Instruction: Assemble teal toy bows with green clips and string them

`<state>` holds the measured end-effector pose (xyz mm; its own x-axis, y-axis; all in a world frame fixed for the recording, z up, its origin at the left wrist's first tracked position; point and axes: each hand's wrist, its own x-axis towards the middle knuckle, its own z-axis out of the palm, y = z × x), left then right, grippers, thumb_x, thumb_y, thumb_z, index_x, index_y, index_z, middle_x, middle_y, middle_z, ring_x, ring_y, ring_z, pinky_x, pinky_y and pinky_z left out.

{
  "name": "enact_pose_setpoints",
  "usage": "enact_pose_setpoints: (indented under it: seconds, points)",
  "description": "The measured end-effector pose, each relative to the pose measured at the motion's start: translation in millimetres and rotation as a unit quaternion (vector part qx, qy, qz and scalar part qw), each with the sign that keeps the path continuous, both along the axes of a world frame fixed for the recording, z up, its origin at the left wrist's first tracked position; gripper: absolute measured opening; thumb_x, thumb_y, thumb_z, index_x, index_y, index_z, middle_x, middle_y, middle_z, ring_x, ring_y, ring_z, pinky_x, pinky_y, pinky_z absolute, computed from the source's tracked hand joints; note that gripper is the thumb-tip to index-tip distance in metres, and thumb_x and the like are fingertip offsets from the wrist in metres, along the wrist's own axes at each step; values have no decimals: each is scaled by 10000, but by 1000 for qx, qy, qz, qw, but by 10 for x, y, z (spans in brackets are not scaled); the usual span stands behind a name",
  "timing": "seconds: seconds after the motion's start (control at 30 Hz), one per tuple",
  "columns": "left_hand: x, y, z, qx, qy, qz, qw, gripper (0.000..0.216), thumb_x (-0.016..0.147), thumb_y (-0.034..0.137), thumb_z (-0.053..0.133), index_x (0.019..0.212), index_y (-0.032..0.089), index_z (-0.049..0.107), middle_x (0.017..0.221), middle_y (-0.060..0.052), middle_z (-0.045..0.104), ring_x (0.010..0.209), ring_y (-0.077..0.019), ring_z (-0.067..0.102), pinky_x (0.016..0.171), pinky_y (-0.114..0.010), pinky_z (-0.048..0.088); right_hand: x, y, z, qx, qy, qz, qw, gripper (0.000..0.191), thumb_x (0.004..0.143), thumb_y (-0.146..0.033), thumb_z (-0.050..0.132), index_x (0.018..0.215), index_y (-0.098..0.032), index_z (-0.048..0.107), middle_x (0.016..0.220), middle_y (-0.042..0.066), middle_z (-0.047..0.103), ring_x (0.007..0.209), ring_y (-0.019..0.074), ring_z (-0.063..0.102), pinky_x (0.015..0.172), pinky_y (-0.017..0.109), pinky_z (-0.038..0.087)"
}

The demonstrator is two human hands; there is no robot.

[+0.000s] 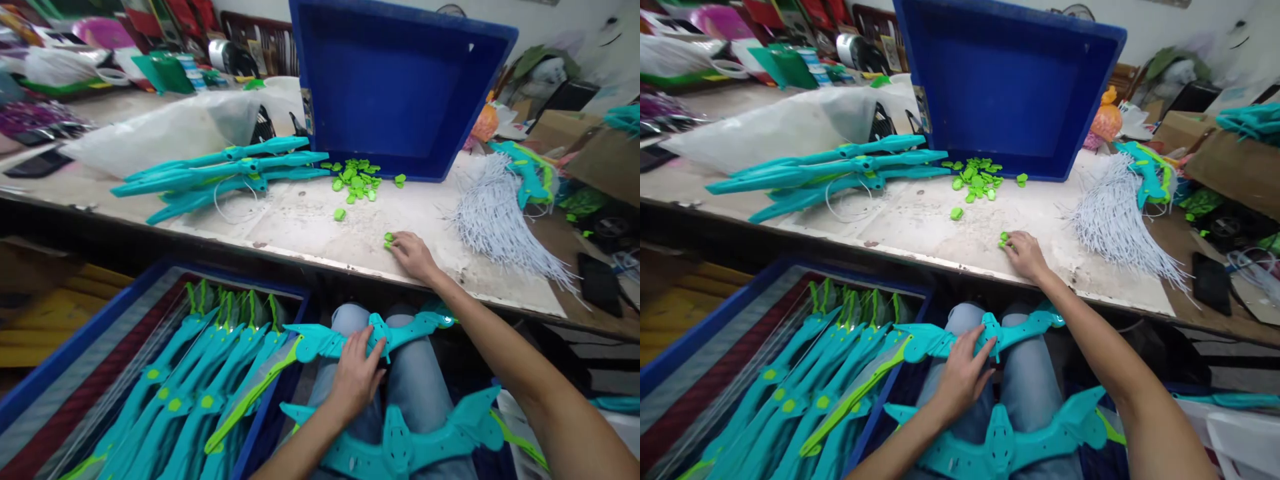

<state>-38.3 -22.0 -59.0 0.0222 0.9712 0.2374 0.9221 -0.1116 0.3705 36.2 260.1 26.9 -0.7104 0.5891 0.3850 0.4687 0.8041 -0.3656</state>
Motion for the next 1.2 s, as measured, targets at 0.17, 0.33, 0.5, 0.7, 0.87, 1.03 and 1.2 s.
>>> enact_pose_setpoints:
  seconds: [0.17,0.33,0.5,0.7,0.87,1.03,1.2]
  points:
    - [20,1,62,-11,-25,-35,999,563,792,194,594,1346,191,494,1437,-222,422,1283,-394,451,992,-616,417,443,-135,57,-17,13,-86,996,224,875,-321,523,826,-205,707,924,93,710,915,252,618,829,390,466]
    - [-19,25,155,-20,-78,-43,996,466,824,234,582,1288,206,549,1409,-204,453,1265,-379,467,984,-602,425,668,-189,164,-99,-73,-223,967,290,851,-376,513,766,-212,737,726,53,725,709,218,648,615,294,438]
    - [-116,201,331,-70,-216,7,974,466,889,309,488,1327,149,497,1358,-193,514,1249,-299,507,1009,-475,448,739,-101,215,35,-100,-120,987,251,833,-345,570,936,-186,734,977,115,726,950,276,624,830,379,459]
    - [-350,761,449,-263,-308,63,912,434,828,293,501,1207,113,612,1141,-146,688,1105,-284,614,970,-391,456,780,-102,206,4,-74,32,997,214,849,-269,563,979,-187,711,1098,107,697,1010,272,597,924,442,445]
    - [-368,934,430,-332,-454,38,826,243,772,335,583,916,195,721,942,-34,742,952,-217,647,838,-290,486,907,-886,34,-71,14,137,988,262,906,-365,553,1108,-234,657,1137,82,691,1034,245,601,896,434,486]
    - [-272,921,399,-413,-571,81,705,269,748,406,649,868,172,707,765,-10,705,728,-154,629,706,-268,480,972,-1423,-395,-45,16,202,978,223,928,-334,527,1024,-210,685,1097,102,711,970,247,614,817,429,515]
    - [-288,944,395,-412,-597,77,684,334,695,482,705,784,160,683,651,13,641,628,-120,569,642,-238,441,933,-1423,-560,-41,41,193,980,196,916,-324,552,1001,-219,694,1087,92,718,982,252,610,843,445,512]
